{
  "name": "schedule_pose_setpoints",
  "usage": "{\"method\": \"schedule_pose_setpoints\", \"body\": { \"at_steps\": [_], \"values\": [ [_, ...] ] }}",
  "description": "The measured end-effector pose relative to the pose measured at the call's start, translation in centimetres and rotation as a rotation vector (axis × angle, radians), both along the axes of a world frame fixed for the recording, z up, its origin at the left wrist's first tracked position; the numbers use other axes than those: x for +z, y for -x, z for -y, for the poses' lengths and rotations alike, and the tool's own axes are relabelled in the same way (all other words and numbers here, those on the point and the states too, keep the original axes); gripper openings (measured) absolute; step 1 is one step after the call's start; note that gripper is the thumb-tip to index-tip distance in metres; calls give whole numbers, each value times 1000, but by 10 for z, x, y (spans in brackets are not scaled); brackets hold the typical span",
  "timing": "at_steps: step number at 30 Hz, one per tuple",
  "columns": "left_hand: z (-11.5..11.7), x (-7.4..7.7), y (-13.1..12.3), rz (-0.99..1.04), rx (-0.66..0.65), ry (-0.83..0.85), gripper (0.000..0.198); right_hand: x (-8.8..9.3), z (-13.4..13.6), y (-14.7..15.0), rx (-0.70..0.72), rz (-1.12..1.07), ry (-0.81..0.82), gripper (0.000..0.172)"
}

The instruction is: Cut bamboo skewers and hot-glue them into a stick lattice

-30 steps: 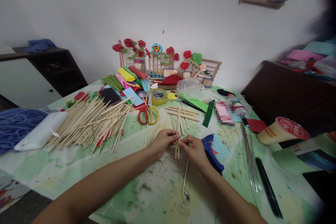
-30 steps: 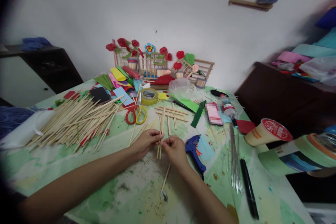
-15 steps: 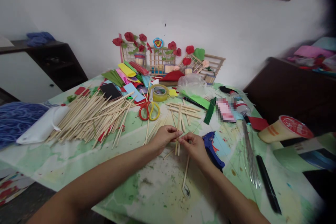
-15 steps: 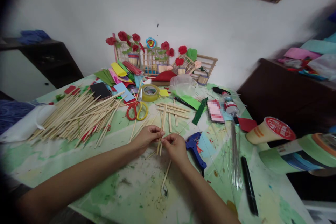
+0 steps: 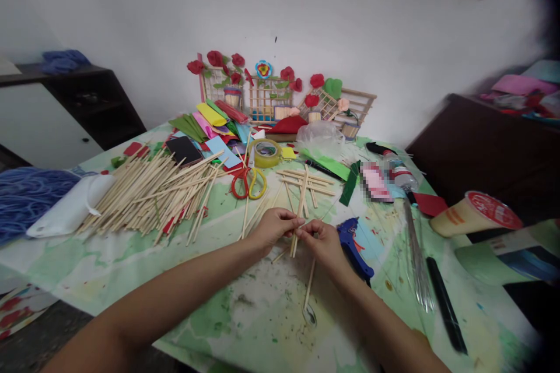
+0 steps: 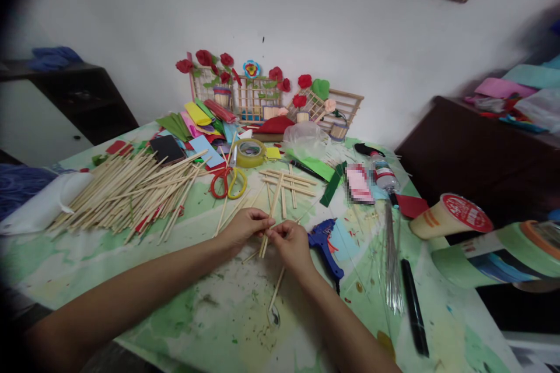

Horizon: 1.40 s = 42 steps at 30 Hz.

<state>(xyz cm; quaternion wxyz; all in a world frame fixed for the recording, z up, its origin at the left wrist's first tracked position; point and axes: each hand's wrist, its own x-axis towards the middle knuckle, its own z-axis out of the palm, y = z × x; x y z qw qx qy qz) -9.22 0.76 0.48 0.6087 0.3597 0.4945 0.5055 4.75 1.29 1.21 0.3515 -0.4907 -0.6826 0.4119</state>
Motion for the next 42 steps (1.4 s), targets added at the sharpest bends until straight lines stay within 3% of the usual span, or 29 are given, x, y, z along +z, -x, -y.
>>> {"method": "schedule_pose_setpoints", "body": {
  "at_steps": [28, 31, 37, 39, 42],
  "values": [
    [1, -5, -3, 123, -24, 11, 35, -8, 0, 0, -29, -46, -91, 16],
    [-3, 1, 4, 9, -17, -116, 30, -6, -1, -1, -34, -47, -116, 16],
    [-14, 20, 28, -496, 134, -552, 21, -7, -3, -4, -38, -47, -146, 24],
    [-16, 18, 31, -646, 107, -633, 19, -9, -4, -5, -24, -46, -146, 25],
    [-19, 8, 32, -764, 25, -627, 18, -10, -5, -5, -9, -47, -153, 27]
  ]
}}
